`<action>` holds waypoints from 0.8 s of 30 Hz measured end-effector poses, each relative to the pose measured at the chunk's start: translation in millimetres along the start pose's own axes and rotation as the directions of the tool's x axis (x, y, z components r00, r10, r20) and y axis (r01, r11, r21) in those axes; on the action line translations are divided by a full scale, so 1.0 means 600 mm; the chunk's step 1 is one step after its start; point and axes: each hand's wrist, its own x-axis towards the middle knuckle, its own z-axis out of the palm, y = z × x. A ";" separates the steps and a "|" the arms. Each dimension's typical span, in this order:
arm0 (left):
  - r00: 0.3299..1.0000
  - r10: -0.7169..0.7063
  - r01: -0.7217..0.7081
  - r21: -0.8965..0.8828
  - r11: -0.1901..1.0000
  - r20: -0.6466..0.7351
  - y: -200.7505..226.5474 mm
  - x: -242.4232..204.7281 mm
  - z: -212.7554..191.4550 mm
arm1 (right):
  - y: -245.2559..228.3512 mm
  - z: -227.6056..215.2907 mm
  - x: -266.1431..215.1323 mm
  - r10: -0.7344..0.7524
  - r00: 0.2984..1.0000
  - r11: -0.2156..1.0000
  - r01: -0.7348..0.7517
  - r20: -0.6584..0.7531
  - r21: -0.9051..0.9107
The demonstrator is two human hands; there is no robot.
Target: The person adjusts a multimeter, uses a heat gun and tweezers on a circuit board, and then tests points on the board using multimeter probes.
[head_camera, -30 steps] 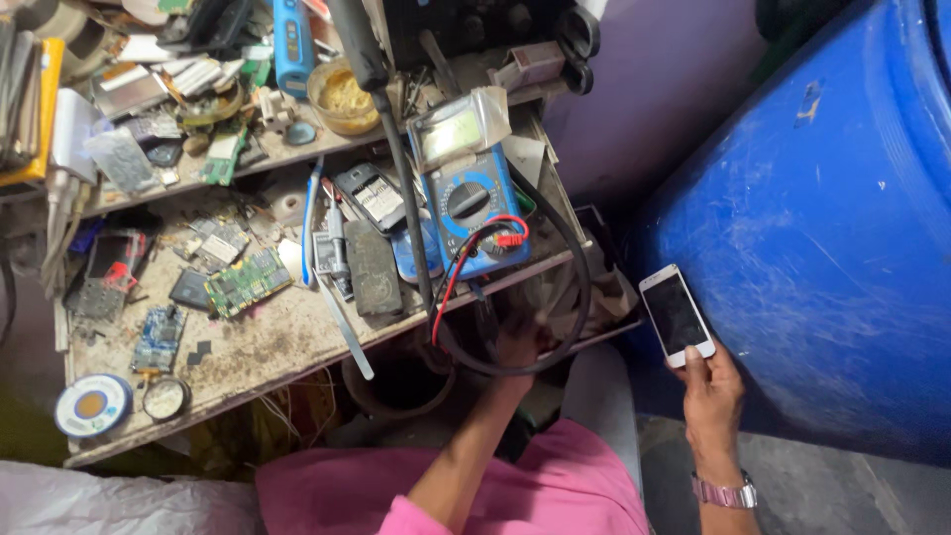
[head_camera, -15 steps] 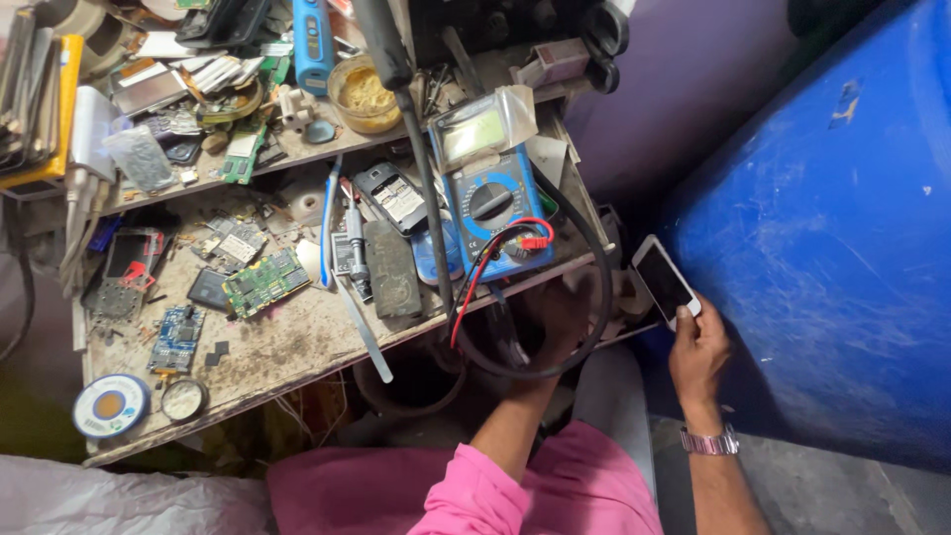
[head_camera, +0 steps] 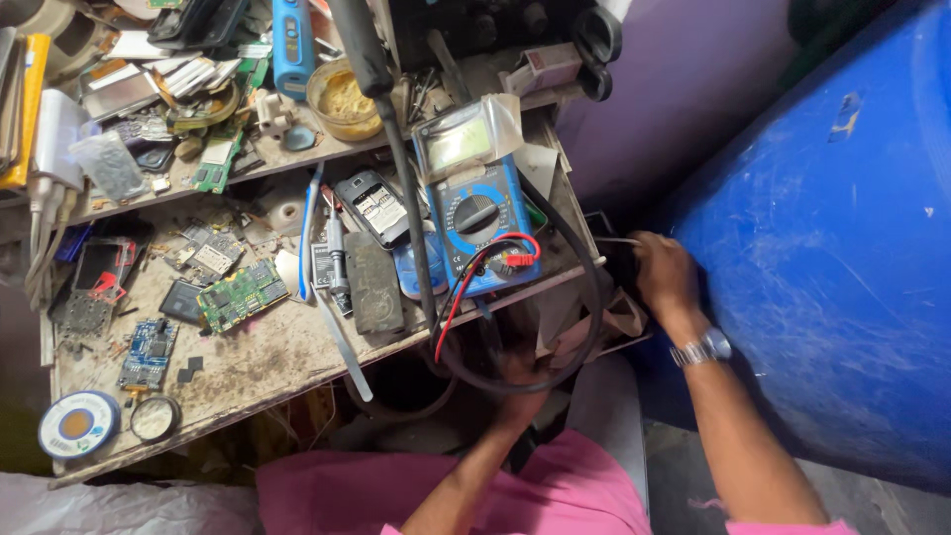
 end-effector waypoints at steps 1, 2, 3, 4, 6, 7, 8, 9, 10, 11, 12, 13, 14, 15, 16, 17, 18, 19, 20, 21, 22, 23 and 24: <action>0.986 -0.165 0.165 -0.136 0.977 0.010 -0.003 -0.005 0.006 | 0.009 0.020 0.005 0.004 0.997 0.999 0.000 0.080 -0.050; 0.945 -0.324 0.323 -0.265 0.908 0.042 -0.010 -0.010 0.011 | 0.013 0.045 0.012 0.072 0.982 0.995 -0.058 0.173 -0.084; 0.941 -0.337 0.330 -0.360 0.873 0.046 -0.022 -0.012 0.014 | 0.014 0.070 0.019 0.140 0.954 0.986 -0.111 0.266 -0.123; 0.936 -0.349 0.333 -0.451 0.828 0.050 -0.036 -0.011 0.016 | 0.015 0.089 0.019 0.209 0.912 0.973 -0.159 0.352 -0.167; 0.968 -0.249 0.213 -0.450 0.867 -0.023 -0.065 -0.003 0.021 | 0.025 0.107 0.016 0.247 0.920 0.969 -0.235 0.304 -0.074; 0.987 -0.129 0.089 -0.346 0.934 -0.093 -0.081 0.002 0.016 | 0.029 0.113 0.015 0.265 0.923 0.963 -0.269 0.280 -0.023; 0.989 0.001 -0.036 -0.230 0.973 -0.148 -0.095 0.006 0.010 | 0.034 0.115 0.007 0.244 0.935 0.963 -0.264 0.259 0.045; 0.987 -0.078 0.034 -0.284 0.958 -0.143 -0.109 0.009 0.005 | 0.041 0.111 -0.009 0.224 0.945 0.960 -0.256 0.236 0.112; 0.979 -0.156 0.103 -0.338 0.936 -0.133 -0.121 0.011 -0.001 | 0.047 0.107 -0.027 0.205 0.955 0.953 -0.244 0.212 0.178; 0.965 -0.235 0.172 -0.388 0.905 -0.119 -0.130 0.009 -0.006 | 0.051 0.104 -0.049 0.158 0.935 0.970 -0.207 0.316 0.128; 0.953 -0.275 0.216 -0.358 0.909 -0.125 -0.138 0.009 -0.009 | 0.051 0.103 -0.074 0.115 0.901 0.983 -0.164 0.419 0.082; 0.940 -0.314 0.258 -0.326 0.909 -0.131 -0.141 0.013 -0.011 | 0.049 0.099 -0.103 0.168 0.897 0.983 -0.185 0.410 0.002; 0.926 -0.352 0.301 -0.295 0.907 -0.137 -0.140 0.014 -0.014 | 0.044 0.094 -0.132 0.219 0.892 0.976 -0.205 0.396 -0.078; 0.892 -0.447 0.393 -0.360 0.846 -0.075 -0.134 0.017 -0.013 | 0.042 0.084 -0.155 0.219 0.929 0.976 -0.212 0.298 -0.055; 0.847 -0.531 0.481 -0.416 0.771 -0.006 -0.124 0.021 -0.014 | 0.041 0.068 -0.174 0.219 0.956 0.976 -0.217 0.197 -0.031; 0.791 -0.609 0.564 -0.463 0.684 0.062 -0.110 0.019 -0.020 | 0.032 0.059 -0.187 0.215 0.971 0.976 -0.216 0.100 -0.002; 0.942 -0.329 0.307 -0.220 0.926 -0.070 -0.093 0.016 -0.030 | 0.022 0.050 -0.195 0.231 0.973 0.972 -0.232 0.025 0.036; 0.995 0.011 -0.005 0.066 0.998 -0.100 -0.072 0.013 -0.042 | 0.012 0.035 -0.200 0.249 0.967 0.967 -0.245 -0.053 0.073; 0.939 0.344 -0.315 0.341 0.885 -0.025 -0.050 0.009 -0.052 | 0.003 0.018 -0.203 0.267 0.955 0.961 -0.254 -0.129 0.112; 0.917 0.398 -0.368 0.424 0.828 0.019 -0.029 0.006 -0.058 | -0.009 0.005 -0.206 0.196 0.968 0.975 -0.176 -0.155 0.134; 0.892 0.446 -0.418 0.499 0.759 0.069 -0.010 0.001 -0.064 | -0.025 -0.001 -0.208 0.125 0.975 0.983 -0.097 -0.183 0.153; 0.865 0.487 -0.463 0.569 0.679 0.122 0.003 -0.001 -0.069 | -0.040 -0.001 -0.206 0.053 0.976 0.985 -0.017 -0.212 0.172; 0.919 0.365 -0.384 0.550 0.742 0.150 0.009 0.000 -0.072 | -0.051 0.007 -0.198 -0.010 0.992 0.978 0.035 -0.122 0.207</action>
